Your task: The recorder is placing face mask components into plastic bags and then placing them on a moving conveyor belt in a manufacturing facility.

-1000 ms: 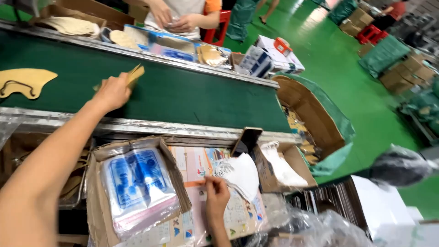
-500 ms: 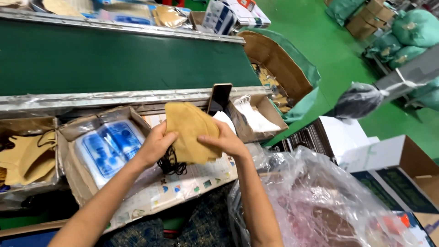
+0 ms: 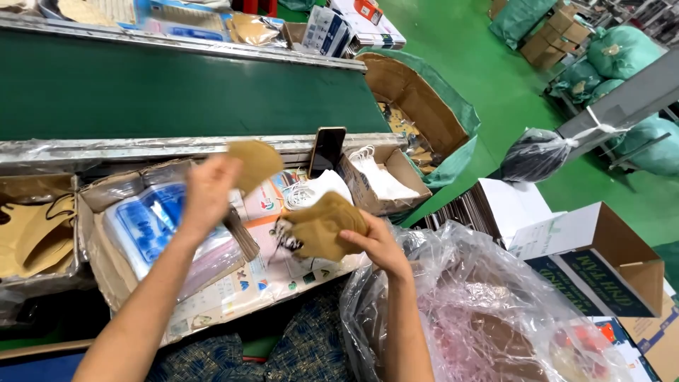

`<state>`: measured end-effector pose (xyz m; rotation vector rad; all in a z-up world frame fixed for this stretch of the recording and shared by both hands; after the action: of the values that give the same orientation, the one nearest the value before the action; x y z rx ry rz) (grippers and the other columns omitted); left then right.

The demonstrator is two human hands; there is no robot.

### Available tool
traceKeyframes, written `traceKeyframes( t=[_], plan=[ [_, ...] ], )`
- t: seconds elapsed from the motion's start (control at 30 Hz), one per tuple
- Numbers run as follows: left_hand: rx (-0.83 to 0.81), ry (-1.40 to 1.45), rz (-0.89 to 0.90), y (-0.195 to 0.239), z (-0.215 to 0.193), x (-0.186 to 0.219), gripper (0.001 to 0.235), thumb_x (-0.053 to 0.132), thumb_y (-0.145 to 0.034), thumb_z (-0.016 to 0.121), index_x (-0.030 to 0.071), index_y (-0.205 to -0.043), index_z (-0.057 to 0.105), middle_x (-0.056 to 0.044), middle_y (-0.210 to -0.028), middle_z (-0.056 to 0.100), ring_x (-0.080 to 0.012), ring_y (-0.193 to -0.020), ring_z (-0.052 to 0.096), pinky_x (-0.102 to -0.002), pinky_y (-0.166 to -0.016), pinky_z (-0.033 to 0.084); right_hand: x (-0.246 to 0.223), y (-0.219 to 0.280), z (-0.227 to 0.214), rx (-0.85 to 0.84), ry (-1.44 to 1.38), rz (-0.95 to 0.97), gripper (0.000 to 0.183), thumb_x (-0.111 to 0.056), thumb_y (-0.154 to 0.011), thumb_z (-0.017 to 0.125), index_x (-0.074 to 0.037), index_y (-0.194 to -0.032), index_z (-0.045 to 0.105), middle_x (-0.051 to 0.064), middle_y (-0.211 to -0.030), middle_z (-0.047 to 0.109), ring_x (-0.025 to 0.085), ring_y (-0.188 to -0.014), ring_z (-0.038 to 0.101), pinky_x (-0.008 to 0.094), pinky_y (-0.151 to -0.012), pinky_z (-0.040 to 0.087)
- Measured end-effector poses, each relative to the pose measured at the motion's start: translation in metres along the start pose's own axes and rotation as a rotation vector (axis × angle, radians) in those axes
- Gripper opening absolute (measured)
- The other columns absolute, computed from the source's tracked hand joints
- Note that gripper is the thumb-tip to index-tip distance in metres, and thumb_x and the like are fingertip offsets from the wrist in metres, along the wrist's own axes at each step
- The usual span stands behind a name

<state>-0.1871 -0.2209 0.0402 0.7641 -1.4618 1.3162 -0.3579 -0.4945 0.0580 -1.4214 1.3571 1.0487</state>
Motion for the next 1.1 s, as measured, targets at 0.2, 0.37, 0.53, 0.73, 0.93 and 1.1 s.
traceKeyframes(
  t=[0.2,0.37,0.53,0.73,0.93,1.1],
  plan=[
    [-0.629,0.052,-0.320,0.057,0.092,-0.022,0.038,0.033,-0.103,0.057,0.000,-0.103,0.075,-0.008,-0.091,0.072,-0.0128,-0.081,0.063,-0.030,-0.070,0.053,-0.058,0.000,0.040,-0.075,0.275,-0.508,0.028,-0.003,-0.091,0.071,0.004,-0.118,0.067,0.019,-0.151,0.045,0.024,-0.136,0.049,0.037,-0.107,0.044],
    [-0.425,0.414,-0.449,0.086,0.065,-0.055,0.042,0.033,-0.101,0.051,0.000,-0.117,0.072,-0.011,-0.108,0.074,-0.0180,-0.099,0.069,-0.030,-0.087,0.055,-0.020,0.015,0.026,-0.116,-0.149,-0.003,0.050,-0.004,-0.089,0.076,0.001,-0.136,0.059,0.015,-0.125,0.065,0.019,-0.112,0.064,0.036,-0.096,0.054],
    [-0.099,0.432,-0.535,0.141,0.074,-0.115,0.049,0.020,-0.095,0.065,-0.003,-0.138,0.059,-0.017,-0.120,0.065,-0.0299,-0.103,0.066,-0.038,-0.091,0.055,0.010,0.004,0.021,0.175,-0.301,-0.157,0.068,-0.002,-0.086,0.074,-0.003,-0.149,0.050,0.005,-0.128,0.063,0.013,-0.114,0.060,0.028,-0.099,0.049],
    [-0.349,0.738,-0.320,0.152,0.118,-0.092,0.080,0.006,-0.073,0.081,0.001,-0.145,0.045,-0.010,-0.144,0.055,-0.0173,-0.133,0.056,-0.034,-0.109,0.046,0.064,0.017,0.058,0.670,-0.385,-0.052,0.047,-0.007,-0.090,0.070,0.001,-0.135,0.057,0.007,-0.118,0.071,0.018,-0.105,0.068,0.033,-0.091,0.055],
    [0.100,0.340,-0.312,0.139,0.060,-0.082,0.027,0.000,-0.089,0.074,-0.007,-0.115,0.073,-0.011,-0.109,0.076,-0.0202,-0.096,0.069,-0.036,-0.085,0.057,0.039,0.025,0.058,0.616,-0.027,-0.083,0.073,-0.017,-0.079,0.086,-0.001,-0.141,0.051,0.013,-0.135,0.062,0.025,-0.131,0.054,0.041,-0.114,0.035],
    [-0.210,-0.223,0.001,0.145,0.058,-0.045,0.039,0.001,-0.072,0.069,0.002,-0.112,0.070,-0.010,-0.096,0.078,-0.0247,-0.090,0.078,-0.035,-0.085,0.059,0.035,0.009,0.054,0.336,0.538,-0.426,0.107,-0.026,-0.053,0.092,0.001,-0.144,0.043,0.021,-0.144,0.046,0.032,-0.138,0.038,0.043,-0.115,0.031]
  ],
)
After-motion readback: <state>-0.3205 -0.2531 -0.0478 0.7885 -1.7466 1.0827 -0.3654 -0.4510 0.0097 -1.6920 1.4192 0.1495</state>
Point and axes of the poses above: each hand's wrist, its own y-axis away from the middle knuckle, its own z-axis out of the palm, x = y × z, the point moved 8 cm from there along -y, towards the middle knuckle
